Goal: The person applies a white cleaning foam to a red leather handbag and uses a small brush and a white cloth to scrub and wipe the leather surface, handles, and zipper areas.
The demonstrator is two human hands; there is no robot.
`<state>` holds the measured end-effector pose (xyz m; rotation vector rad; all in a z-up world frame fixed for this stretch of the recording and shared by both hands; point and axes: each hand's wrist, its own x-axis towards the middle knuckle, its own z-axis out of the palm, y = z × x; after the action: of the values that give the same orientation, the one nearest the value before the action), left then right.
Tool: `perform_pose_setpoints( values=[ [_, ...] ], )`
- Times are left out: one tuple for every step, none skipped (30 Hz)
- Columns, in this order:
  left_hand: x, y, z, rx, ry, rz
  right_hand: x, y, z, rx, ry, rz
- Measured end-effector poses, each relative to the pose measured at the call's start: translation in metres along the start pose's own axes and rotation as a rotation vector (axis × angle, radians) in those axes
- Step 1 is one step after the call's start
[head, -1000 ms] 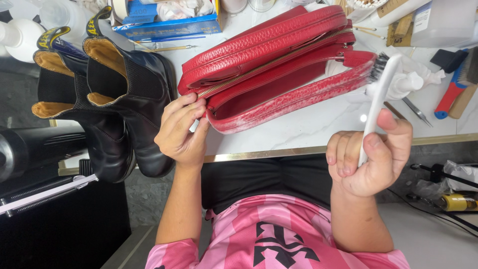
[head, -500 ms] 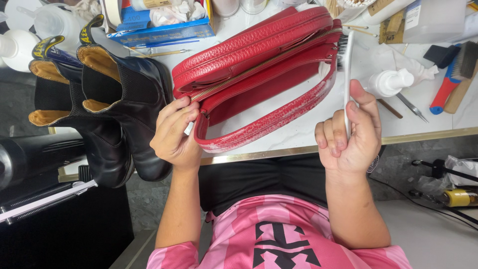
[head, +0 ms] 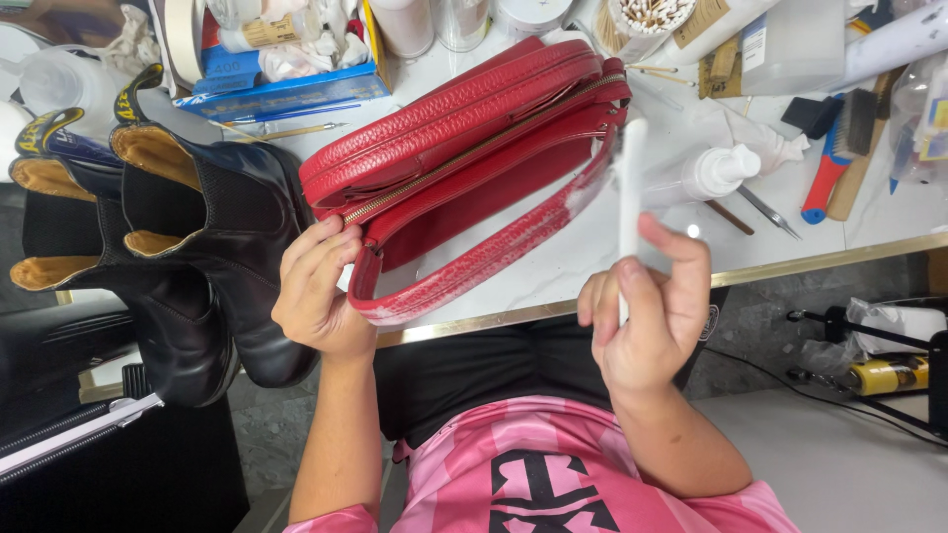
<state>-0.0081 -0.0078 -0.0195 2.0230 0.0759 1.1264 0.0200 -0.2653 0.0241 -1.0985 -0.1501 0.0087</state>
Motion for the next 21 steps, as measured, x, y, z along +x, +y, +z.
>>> perform_pose_setpoints(
  values=[
    [0.0,0.0,0.0,0.009,-0.004,-0.01,0.006,0.004,-0.003,-0.084,0.089,-0.028],
    [0.001,0.0,-0.001,0.006,-0.004,-0.008,0.008,0.007,-0.007,-0.167,0.178,-0.056],
    [0.001,0.0,-0.001,0.006,-0.013,0.004,0.006,0.01,-0.011,-0.168,0.18,-0.059],
    [0.001,0.001,-0.002,0.007,-0.026,0.013,0.002,0.014,-0.016,-0.222,0.148,-0.113],
    [0.001,0.002,-0.003,0.004,-0.029,0.01,-0.003,0.019,-0.023,-0.275,0.116,-0.167],
    [0.001,0.003,-0.004,0.019,-0.033,0.009,-0.009,0.026,-0.03,-0.28,0.122,-0.165],
    [0.001,0.004,-0.004,0.035,-0.036,0.008,-0.014,0.033,-0.037,-0.384,0.107,-0.098],
    [0.002,0.005,-0.003,0.03,-0.037,0.01,-0.017,0.04,-0.045,-0.485,0.087,-0.035],
    [0.003,0.006,-0.003,0.026,-0.038,0.017,-0.019,0.046,-0.053,-0.487,0.09,-0.038],
    [0.004,0.007,-0.005,0.035,-0.034,0.023,-0.02,0.052,-0.06,-0.584,0.061,-0.022],
    [0.005,0.008,-0.005,0.044,-0.03,0.024,-0.021,0.056,-0.066,-0.682,0.032,-0.006],
    [0.005,0.008,-0.006,0.029,-0.052,0.02,-0.021,0.06,-0.071,-0.666,0.008,0.0],
    [0.005,0.009,-0.009,0.014,-0.073,0.015,-0.023,0.062,-0.073,-0.73,0.042,0.008],
    [0.005,0.009,-0.011,0.043,-0.055,0.013,-0.021,0.064,-0.075,-0.794,0.067,0.011],
    [0.005,0.01,-0.014,0.043,-0.088,0.025,-0.02,0.064,-0.076,-0.779,0.035,0.013],
    [0.007,0.01,-0.016,0.031,-0.125,0.036,-0.019,0.061,-0.077,-0.929,0.0,-0.042],
    [0.008,0.01,-0.018,0.051,-0.11,0.035,-0.016,0.06,-0.079,-1.079,-0.034,-0.102],
    [0.008,0.009,-0.019,0.053,-0.129,0.034,-0.013,0.06,-0.08,-1.074,-0.045,-0.103],
    [0.009,0.01,-0.02,0.054,-0.148,0.033,-0.009,0.059,-0.081,-1.201,-0.093,-0.116],
    [0.01,0.01,-0.022,0.063,-0.142,0.035,-0.006,0.059,-0.08,-1.325,-0.138,-0.132],
    [0.011,0.01,-0.024,0.067,-0.144,0.015,-0.002,0.059,-0.08,-1.319,-0.146,-0.137]
  ],
)
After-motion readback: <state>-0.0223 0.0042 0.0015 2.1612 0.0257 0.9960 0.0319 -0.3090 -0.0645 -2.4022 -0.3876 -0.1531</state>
